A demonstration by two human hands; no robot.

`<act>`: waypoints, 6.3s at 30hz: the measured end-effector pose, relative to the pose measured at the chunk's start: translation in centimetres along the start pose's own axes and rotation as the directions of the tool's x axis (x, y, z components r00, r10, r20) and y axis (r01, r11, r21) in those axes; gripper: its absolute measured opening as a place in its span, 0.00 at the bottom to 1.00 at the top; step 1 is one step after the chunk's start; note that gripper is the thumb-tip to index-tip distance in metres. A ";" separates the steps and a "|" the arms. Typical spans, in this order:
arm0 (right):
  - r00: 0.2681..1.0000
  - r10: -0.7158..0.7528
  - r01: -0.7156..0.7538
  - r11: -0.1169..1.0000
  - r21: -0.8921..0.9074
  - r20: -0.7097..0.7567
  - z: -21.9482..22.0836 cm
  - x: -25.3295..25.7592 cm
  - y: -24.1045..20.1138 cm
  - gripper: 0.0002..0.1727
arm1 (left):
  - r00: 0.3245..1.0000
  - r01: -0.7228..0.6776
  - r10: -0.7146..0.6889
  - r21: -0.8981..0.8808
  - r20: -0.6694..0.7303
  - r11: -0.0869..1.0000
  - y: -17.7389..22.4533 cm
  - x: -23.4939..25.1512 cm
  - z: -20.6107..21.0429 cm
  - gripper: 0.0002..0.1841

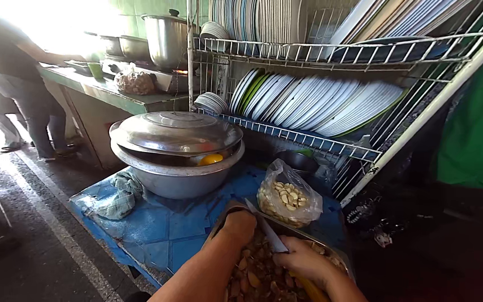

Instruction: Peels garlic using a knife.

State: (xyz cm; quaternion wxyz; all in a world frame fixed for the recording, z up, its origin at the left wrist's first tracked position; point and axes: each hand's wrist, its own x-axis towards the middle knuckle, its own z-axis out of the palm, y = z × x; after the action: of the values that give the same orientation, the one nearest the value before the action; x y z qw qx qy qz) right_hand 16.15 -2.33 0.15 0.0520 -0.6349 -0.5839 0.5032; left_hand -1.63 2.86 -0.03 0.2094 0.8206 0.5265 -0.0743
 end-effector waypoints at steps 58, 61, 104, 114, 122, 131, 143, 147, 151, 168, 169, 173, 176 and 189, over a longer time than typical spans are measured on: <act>0.900 -0.087 -0.060 0.946 -0.319 -0.427 2.8 -1.2 -4.9 0.19 | 0.990 -0.059 -0.109 -0.964 -0.090 0.258 0.7 -1.0 -1.0 0.09; 0.901 -0.062 -0.103 0.931 -0.350 -0.430 2.9 -1.4 -5.3 0.19 | 0.991 -0.050 -0.108 -0.962 -0.081 0.267 0.8 -1.1 -1.1 0.09; 0.926 -0.099 0.165 0.974 0.155 -0.365 1.4 0.5 -2.2 0.11 | 0.948 -0.301 0.242 -0.826 -0.206 0.477 -1.2 0.5 -0.1 0.11; 0.938 -0.102 0.247 0.869 0.429 -0.333 1.0 -0.1 -2.4 0.06 | 0.962 -0.270 0.149 -0.879 -0.228 0.394 -1.0 0.5 0.0 0.08; 0.922 -0.216 0.363 0.769 0.526 -0.320 1.0 0.3 -1.6 0.06 | 0.958 -0.256 0.183 -0.943 -0.219 0.213 -1.7 0.7 -0.2 0.09; 0.932 -0.016 0.126 0.952 0.280 -0.363 0.2 0.3 -1.7 0.13 | 0.973 -0.204 0.103 -0.979 -0.205 -0.023 -2.7 0.4 -0.7 0.10; 0.936 -0.176 0.291 0.875 0.387 -0.307 0.6 0.0 -1.7 0.15 | 0.963 -0.263 0.128 -0.931 -0.237 0.252 -2.2 1.1 0.1 0.06; 0.936 -0.171 0.283 0.885 0.369 -0.307 0.7 0.2 -1.6 0.12 | 0.962 -0.267 0.136 -0.926 -0.238 0.266 -1.9 1.1 0.2 0.06; 0.942 -0.170 0.272 0.892 0.360 -0.290 0.7 0.2 -1.7 0.12 | 0.961 -0.273 0.130 -0.917 -0.245 0.291 -1.8 1.1 0.2 0.06; 0.924 -0.168 0.266 0.927 0.264 -0.342 0.8 0.2 -1.9 0.10 | 0.960 -0.248 0.176 -0.950 -0.216 0.187 -1.4 1.1 0.4 0.08; 0.923 -0.175 0.276 0.921 0.274 -0.342 0.8 0.2 -1.9 0.10 | 0.956 -0.262 0.186 -0.947 -0.228 0.185 -1.4 1.2 0.5 0.09; 0.922 -0.183 0.293 0.906 0.306 -0.342 0.8 0.0 -2.0 0.09 | 0.953 -0.271 0.181 -0.949 -0.242 0.161 -1.4 1.1 0.4 0.09; 0.903 -0.157 0.305 0.889 0.340 -0.401 0.5 -0.1 -2.0 0.07 | 0.953 -0.268 0.186 -0.952 -0.240 0.146 -1.5 0.9 0.2 0.08; 0.897 -0.244 0.329 0.925 0.190 -0.369 0.9 0.1 -1.8 0.16 | 0.928 -0.367 0.157 -0.907 -0.339 0.208 -1.4 0.9 0.2 0.14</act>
State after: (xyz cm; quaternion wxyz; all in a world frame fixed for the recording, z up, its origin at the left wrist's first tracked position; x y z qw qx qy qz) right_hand 14.25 -2.09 0.86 0.3043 -0.6067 -0.5865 0.4419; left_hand -2.51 4.02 -0.95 0.6261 0.6025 0.3307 0.3684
